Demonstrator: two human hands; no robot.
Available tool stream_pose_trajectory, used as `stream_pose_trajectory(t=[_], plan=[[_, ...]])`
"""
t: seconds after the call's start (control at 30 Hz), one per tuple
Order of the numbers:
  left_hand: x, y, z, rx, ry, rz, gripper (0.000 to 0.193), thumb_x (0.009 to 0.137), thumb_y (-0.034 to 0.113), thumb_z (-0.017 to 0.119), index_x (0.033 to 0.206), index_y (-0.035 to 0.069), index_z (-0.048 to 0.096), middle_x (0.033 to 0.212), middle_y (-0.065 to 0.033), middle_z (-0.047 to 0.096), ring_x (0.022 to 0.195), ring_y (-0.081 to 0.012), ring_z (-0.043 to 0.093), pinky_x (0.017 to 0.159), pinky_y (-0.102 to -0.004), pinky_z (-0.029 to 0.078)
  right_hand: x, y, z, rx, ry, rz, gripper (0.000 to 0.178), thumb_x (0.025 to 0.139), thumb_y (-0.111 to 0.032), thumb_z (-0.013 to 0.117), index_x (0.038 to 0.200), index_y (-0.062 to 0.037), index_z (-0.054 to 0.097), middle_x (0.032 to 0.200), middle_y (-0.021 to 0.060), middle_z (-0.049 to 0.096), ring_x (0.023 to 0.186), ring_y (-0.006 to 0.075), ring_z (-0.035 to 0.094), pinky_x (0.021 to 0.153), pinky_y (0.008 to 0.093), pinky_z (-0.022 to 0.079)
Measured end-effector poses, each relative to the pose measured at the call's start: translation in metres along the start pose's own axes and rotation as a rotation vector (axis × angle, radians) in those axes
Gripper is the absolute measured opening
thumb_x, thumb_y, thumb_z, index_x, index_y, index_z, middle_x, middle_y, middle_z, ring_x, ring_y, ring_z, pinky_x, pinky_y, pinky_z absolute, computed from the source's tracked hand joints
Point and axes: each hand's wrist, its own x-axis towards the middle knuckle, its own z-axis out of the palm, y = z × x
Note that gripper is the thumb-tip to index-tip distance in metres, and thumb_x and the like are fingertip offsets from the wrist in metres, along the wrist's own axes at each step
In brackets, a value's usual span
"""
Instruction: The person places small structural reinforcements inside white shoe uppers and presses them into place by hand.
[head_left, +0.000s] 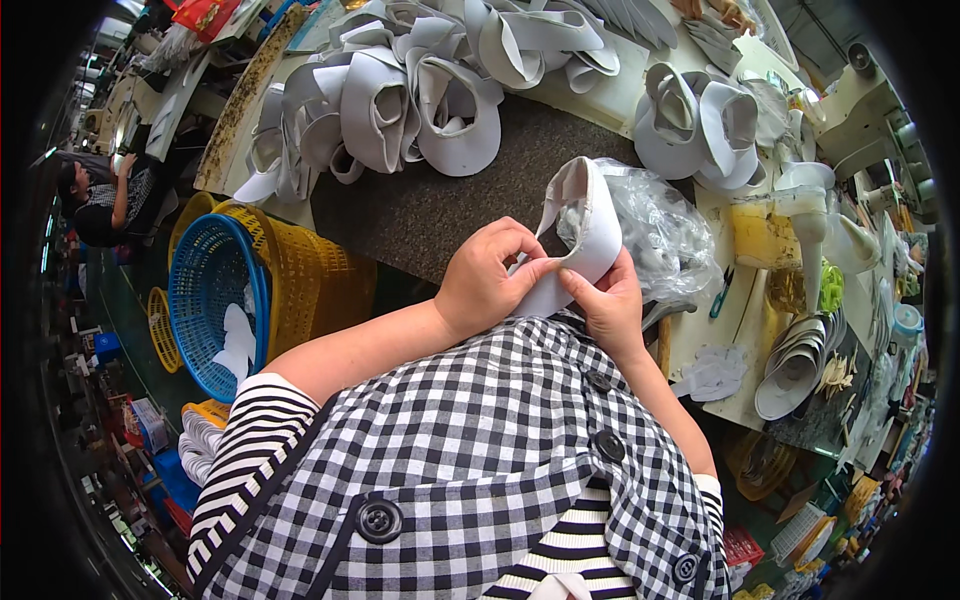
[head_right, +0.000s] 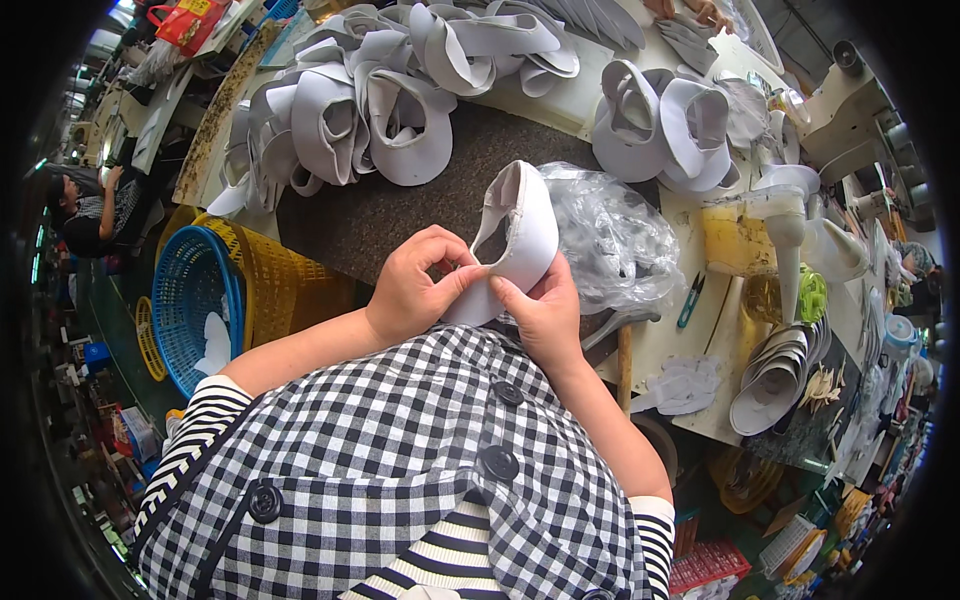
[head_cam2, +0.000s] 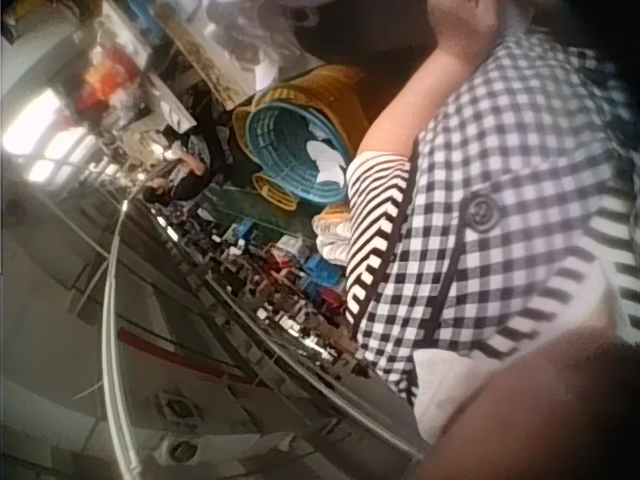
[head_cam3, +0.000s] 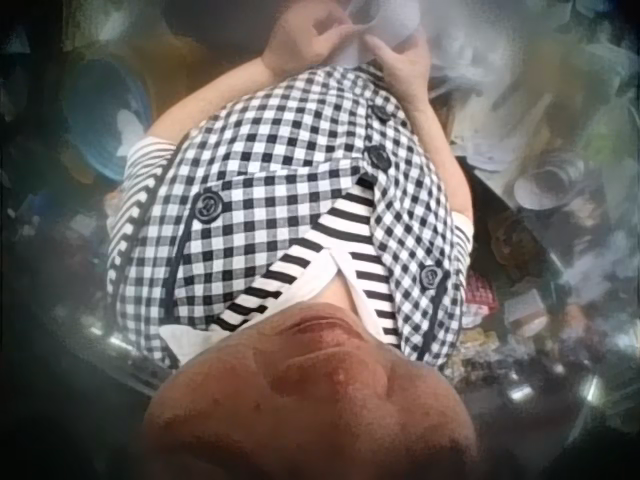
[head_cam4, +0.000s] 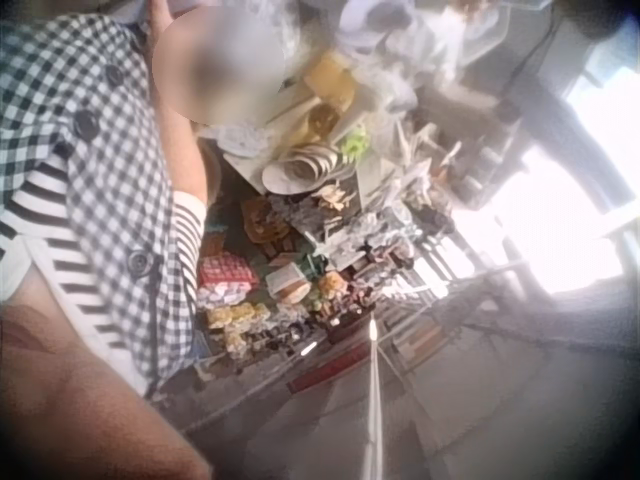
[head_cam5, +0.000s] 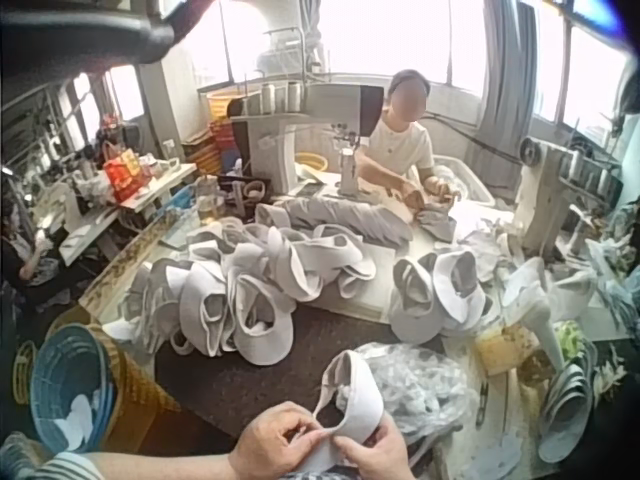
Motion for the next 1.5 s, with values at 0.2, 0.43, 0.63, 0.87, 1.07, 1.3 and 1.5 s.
stream_pose_trajectory(t=[0.2,0.43,0.63,0.87,1.07,1.3,1.5], plan=[[-0.003,-0.006,0.001,-0.186,-0.048,-0.028,0.011,0.085,0.010,0.065,0.086,0.001,0.059,0.094,-0.0072,0.059,0.080,-0.0124,0.059,0.073,-0.0259,0.050,-0.002,-0.004,0.003,0.009,-0.016,-0.033,0.051,0.080,0.000,0.066,0.124,0.0007,0.042,0.113,0.0090,0.056,0.103,0.0159,0.056,0.092,0.0305,0.044],[-0.013,-0.004,-0.004,-0.452,0.060,-0.027,0.012,0.086,0.008,0.066,0.087,0.004,0.055,0.093,-0.0069,0.058,0.084,-0.0114,0.058,0.077,-0.0258,0.048,-0.001,-0.004,0.004,0.074,0.010,-0.033,0.050,0.081,0.000,0.065,0.125,0.0017,0.041,0.114,0.0099,0.056,0.105,0.0163,0.055,0.093,0.0306,0.044],[-0.001,0.015,-0.017,0.035,0.017,0.189,0.016,0.075,0.009,0.075,0.086,0.006,0.062,0.087,-0.0056,0.057,0.075,-0.0143,0.056,0.068,-0.0250,0.047,-0.003,-0.004,0.006,-0.024,-0.003,-0.061,0.046,0.083,-0.003,0.065,0.123,0.0021,0.042,0.111,0.0096,0.057,0.101,0.0153,0.057,0.089,0.0288,0.045],[0.014,0.017,0.001,0.153,0.072,0.321,0.018,0.074,0.006,0.073,0.090,0.005,0.066,0.083,-0.0079,0.062,0.071,-0.0204,0.061,0.061,-0.0297,0.050,-0.007,-0.005,0.007,0.003,-0.057,-0.112,0.031,0.088,-0.006,0.061,0.116,0.0017,0.051,0.104,0.0065,0.062,0.096,0.0113,0.058,0.083,0.0254,0.046],[0.017,0.014,0.004,0.149,0.078,0.408,0.014,0.073,0.003,0.071,0.087,0.004,0.066,0.081,-0.0093,0.064,0.072,-0.0230,0.062,0.062,-0.0312,0.051,-0.009,-0.007,0.005,-0.029,-0.030,-0.122,0.027,0.088,-0.005,0.062,0.113,0.0021,0.054,0.104,0.0068,0.063,0.094,0.0113,0.059,0.083,0.0254,0.047],[0.015,0.022,0.003,-0.039,0.032,0.004,0.010,0.077,0.004,0.070,0.085,0.002,0.064,0.082,-0.0083,0.065,0.074,-0.0166,0.066,0.066,-0.0269,0.053,-0.009,-0.009,0.006,0.027,-0.034,-0.113,0.028,0.087,-0.005,0.062,0.113,0.0020,0.054,0.105,0.0074,0.063,0.095,0.0119,0.060,0.083,0.0257,0.047],[0.011,0.021,0.002,-0.118,0.074,0.047,0.013,0.079,0.003,0.070,0.091,0.002,0.065,0.085,-0.0082,0.066,0.075,-0.0148,0.066,0.067,-0.0256,0.053,-0.006,-0.010,0.007,0.007,-0.021,-0.081,0.027,0.087,-0.004,0.062,0.112,0.0021,0.054,0.106,0.0079,0.063,0.096,0.0124,0.060,0.084,0.0259,0.047]])
